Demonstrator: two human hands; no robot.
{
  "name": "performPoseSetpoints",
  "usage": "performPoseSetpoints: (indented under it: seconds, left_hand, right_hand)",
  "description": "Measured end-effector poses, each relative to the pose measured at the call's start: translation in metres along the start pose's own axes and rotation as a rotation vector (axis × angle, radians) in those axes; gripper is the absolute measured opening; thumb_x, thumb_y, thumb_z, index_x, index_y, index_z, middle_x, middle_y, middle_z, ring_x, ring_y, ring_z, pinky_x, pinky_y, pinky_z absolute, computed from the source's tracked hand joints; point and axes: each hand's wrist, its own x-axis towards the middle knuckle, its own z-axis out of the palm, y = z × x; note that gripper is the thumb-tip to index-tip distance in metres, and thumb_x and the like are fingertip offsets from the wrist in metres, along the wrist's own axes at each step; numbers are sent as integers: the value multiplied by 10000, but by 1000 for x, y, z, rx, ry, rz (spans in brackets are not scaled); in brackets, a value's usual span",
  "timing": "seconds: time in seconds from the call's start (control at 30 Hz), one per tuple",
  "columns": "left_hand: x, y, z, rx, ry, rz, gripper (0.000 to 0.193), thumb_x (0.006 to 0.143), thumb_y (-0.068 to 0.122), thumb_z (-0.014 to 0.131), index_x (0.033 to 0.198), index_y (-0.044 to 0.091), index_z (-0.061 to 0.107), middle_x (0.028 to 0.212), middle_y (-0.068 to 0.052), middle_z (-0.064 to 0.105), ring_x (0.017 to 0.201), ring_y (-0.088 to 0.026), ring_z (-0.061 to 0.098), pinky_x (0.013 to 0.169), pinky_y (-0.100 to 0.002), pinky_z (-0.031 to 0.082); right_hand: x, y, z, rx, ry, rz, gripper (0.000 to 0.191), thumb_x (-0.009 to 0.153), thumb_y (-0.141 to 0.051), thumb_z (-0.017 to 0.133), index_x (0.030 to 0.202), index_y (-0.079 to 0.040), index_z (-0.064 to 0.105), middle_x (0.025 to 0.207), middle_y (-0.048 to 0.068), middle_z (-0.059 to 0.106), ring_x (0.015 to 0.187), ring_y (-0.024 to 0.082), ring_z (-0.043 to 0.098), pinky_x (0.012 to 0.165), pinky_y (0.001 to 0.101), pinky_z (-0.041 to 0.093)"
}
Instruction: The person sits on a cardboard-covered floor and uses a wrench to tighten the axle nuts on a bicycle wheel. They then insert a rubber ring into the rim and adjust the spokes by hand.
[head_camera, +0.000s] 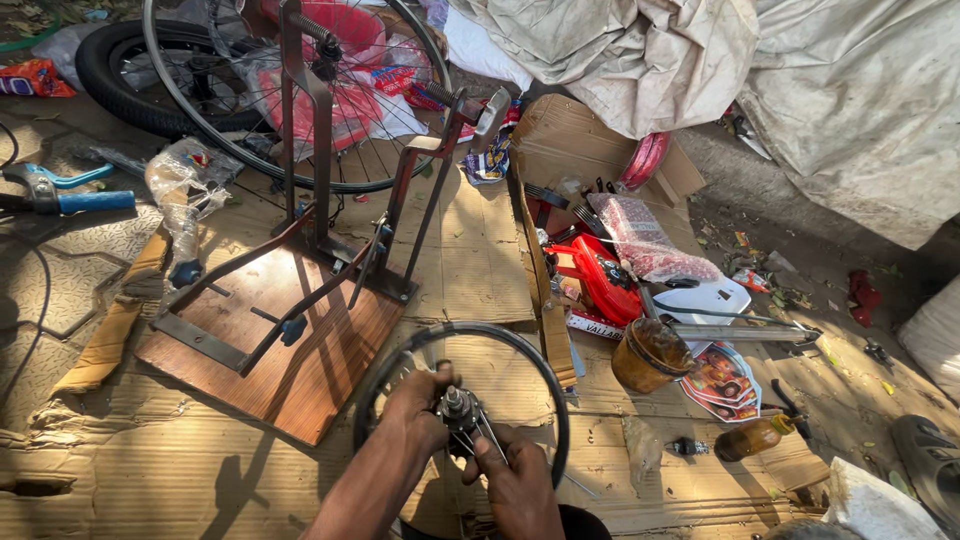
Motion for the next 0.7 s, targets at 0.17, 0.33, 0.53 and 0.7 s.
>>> performPoseSetpoints:
  seconds: [0.17, 0.33, 0.53, 0.7]
  left_hand:
    - [-5, 7, 9, 214, -58, 445, 115, 929, 21, 637, 1038, -14, 630, 872, -178, 706, 624, -208, 646, 500, -338, 534]
    - [15, 41, 14, 380, -18, 499, 100, 918, -2, 641, 1009, -42, 628, 864, -207, 706, 644, -234, 685, 512, -344, 573]
    - [49, 83, -2, 483, -116, 423, 85, 932, 46, 635, 974, -28, 634, 860, -195, 707, 665, -234, 685, 536, -340, 572]
    - [66, 96, -2, 592, -201, 385, 103, 944, 86, 629, 945, -17, 638, 856, -185, 708, 683, -233, 686, 556, -337, 572]
  right_hand:
    - [11, 14, 24, 372, 58, 113, 327, 964, -230, 601, 1204, -35, 707, 692, 66, 663, 517, 121, 423, 471, 285, 297]
    - [32, 21, 88, 313, 122, 71, 513, 1083, -386, 502, 1043, 96, 671, 698, 77, 595, 570, 146, 500, 494, 307, 425]
    - [58, 4, 104, 597, -87, -64, 222, 995, -238, 640, 1116, -57, 600, 838, 65, 576, 711, 153, 552, 666, 324, 480]
    - [58, 2, 93, 518, -74, -39, 218, 992, -250, 615, 1081, -60, 558, 1000, 89, 686, 778, 136, 595, 729, 304, 510]
